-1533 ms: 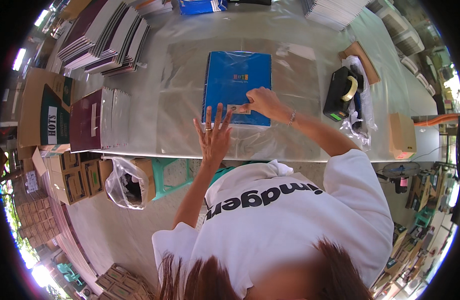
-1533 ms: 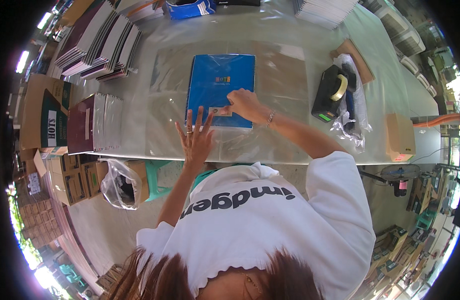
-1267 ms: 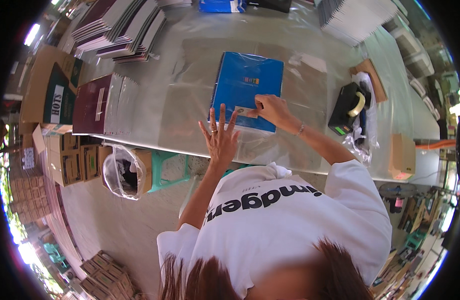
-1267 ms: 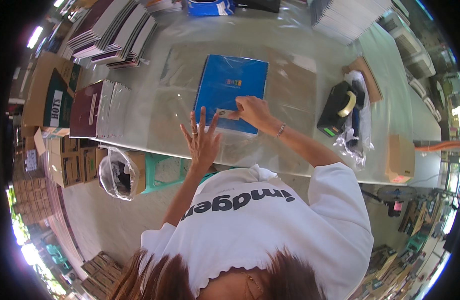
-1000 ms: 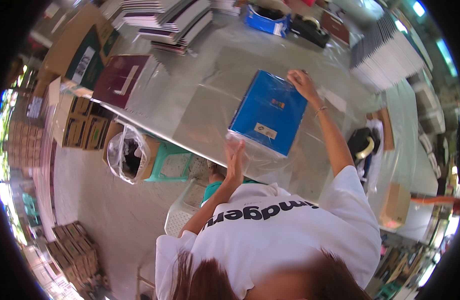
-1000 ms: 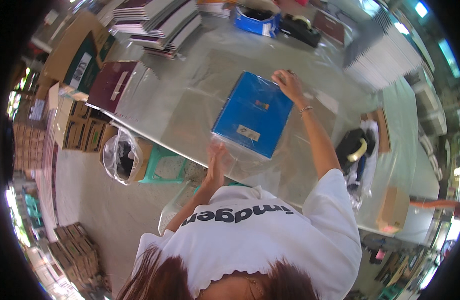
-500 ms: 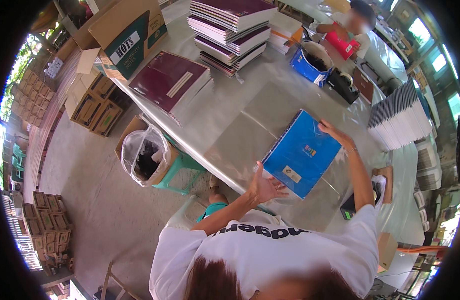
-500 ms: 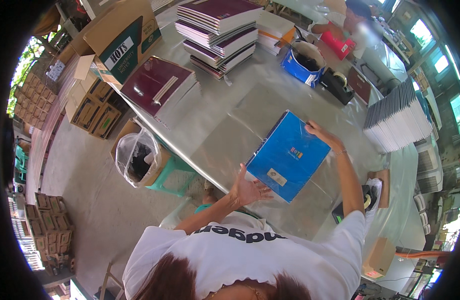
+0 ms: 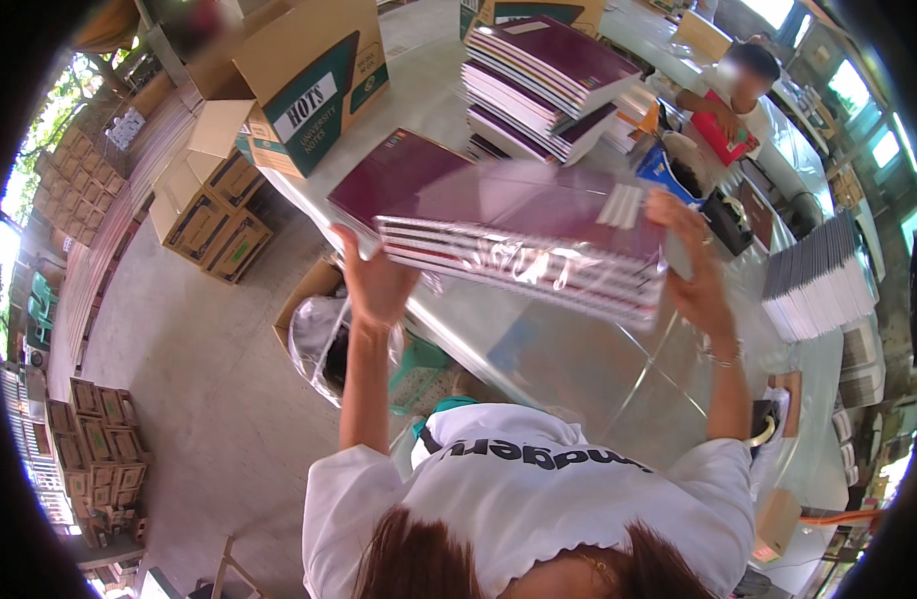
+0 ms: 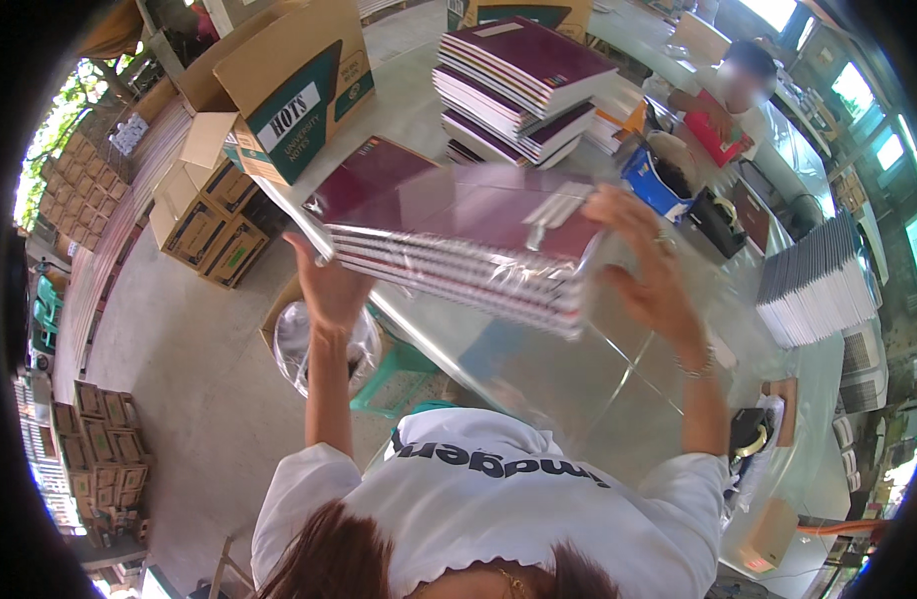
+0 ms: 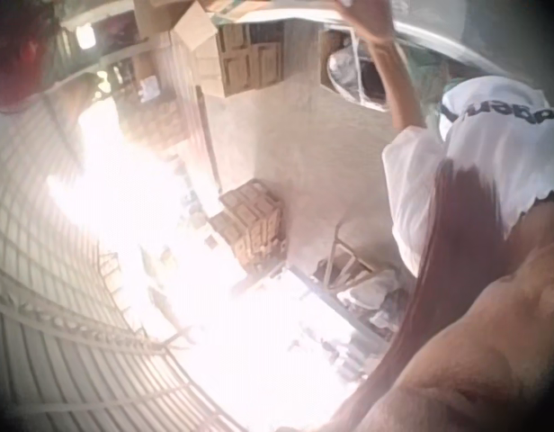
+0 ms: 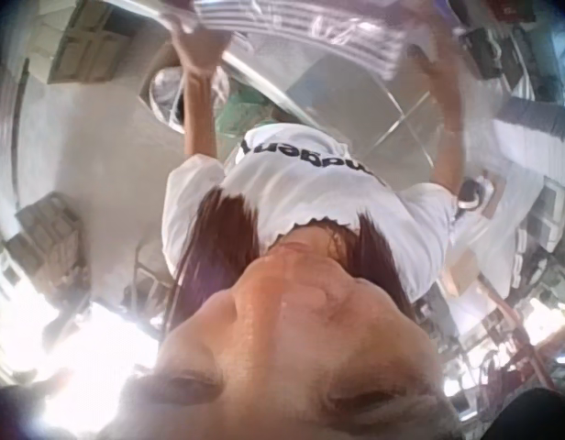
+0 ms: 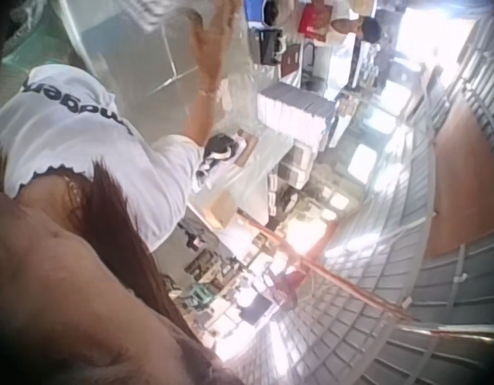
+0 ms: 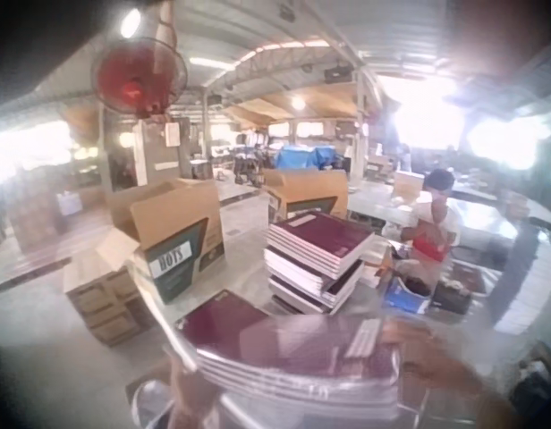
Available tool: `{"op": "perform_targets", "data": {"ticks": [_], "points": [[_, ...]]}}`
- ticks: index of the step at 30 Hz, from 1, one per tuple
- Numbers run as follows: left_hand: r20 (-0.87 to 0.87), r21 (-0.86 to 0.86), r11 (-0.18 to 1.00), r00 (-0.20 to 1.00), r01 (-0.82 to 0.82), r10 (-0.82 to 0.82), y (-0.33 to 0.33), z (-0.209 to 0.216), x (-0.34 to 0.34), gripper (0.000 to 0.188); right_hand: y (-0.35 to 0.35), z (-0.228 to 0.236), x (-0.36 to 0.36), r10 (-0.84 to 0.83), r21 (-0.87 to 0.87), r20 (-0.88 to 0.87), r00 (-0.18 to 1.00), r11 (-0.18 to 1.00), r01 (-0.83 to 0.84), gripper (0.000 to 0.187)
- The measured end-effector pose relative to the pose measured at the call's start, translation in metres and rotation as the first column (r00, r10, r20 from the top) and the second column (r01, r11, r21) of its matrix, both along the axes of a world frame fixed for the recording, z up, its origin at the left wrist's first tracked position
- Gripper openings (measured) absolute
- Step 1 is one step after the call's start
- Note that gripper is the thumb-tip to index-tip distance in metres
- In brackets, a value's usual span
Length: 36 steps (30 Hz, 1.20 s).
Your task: The person places a notebook into a plastic sleeve and seals it using tape from a dispenser. They move stacks of notebooks between the table and cardboard boxes.
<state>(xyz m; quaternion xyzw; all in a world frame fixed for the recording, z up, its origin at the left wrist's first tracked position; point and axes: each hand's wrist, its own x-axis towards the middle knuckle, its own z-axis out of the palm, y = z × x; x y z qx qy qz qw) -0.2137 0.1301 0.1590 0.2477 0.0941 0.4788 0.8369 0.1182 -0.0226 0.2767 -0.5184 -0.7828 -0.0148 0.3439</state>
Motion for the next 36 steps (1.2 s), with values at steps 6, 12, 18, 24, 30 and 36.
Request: {"op": "perform_targets", "data": {"ticks": [6, 12, 18, 24, 30, 36], "points": [[-0.024, 0.054, 0.990, 0.991, -0.132, 0.134, 0.101, 0.019, -0.064, 0.096, 0.114, -0.077, -0.064, 0.225, 0.309, 0.076, 0.971, 0.921, -0.238, 0.069], [-0.506, 0.394, 0.914, 0.809, -0.092, 0.300, 0.184, -0.016, -0.109, 0.093, 0.170, -0.164, -0.108, 0.241, 0.287, 0.033, 0.970, 0.927, -0.240, 0.068], [-0.506, 0.347, 0.938, 0.842, -0.002, 0.189, 0.183, -0.041, -0.099, 0.095, 0.135, -0.164, -0.107, 0.212, -0.109, -0.202, 0.956, 0.965, -0.237, 0.059], [-0.427, 0.254, 0.733, 0.607, -0.630, 0.670, 0.133, -0.103, -0.081, 0.090, 0.111, -0.279, -0.123, -0.515, -0.512, -0.856, 0.043, 0.834, -0.206, 0.059], [-0.378, 0.025, 0.912, 0.840, -0.410, 0.389, 0.058, -0.180, -0.016, 0.081, 0.137, -0.273, -0.154, -0.523, -0.332, -0.841, -0.138, 0.701, -0.632, 0.084], [-0.279, -0.031, 0.897, 0.866, -0.440, 0.415, 0.068, -0.192, -0.004, 0.052, 0.146, -0.271, -0.161, -0.501, -0.256, -0.823, -0.270, 0.749, -0.611, 0.086]]}}
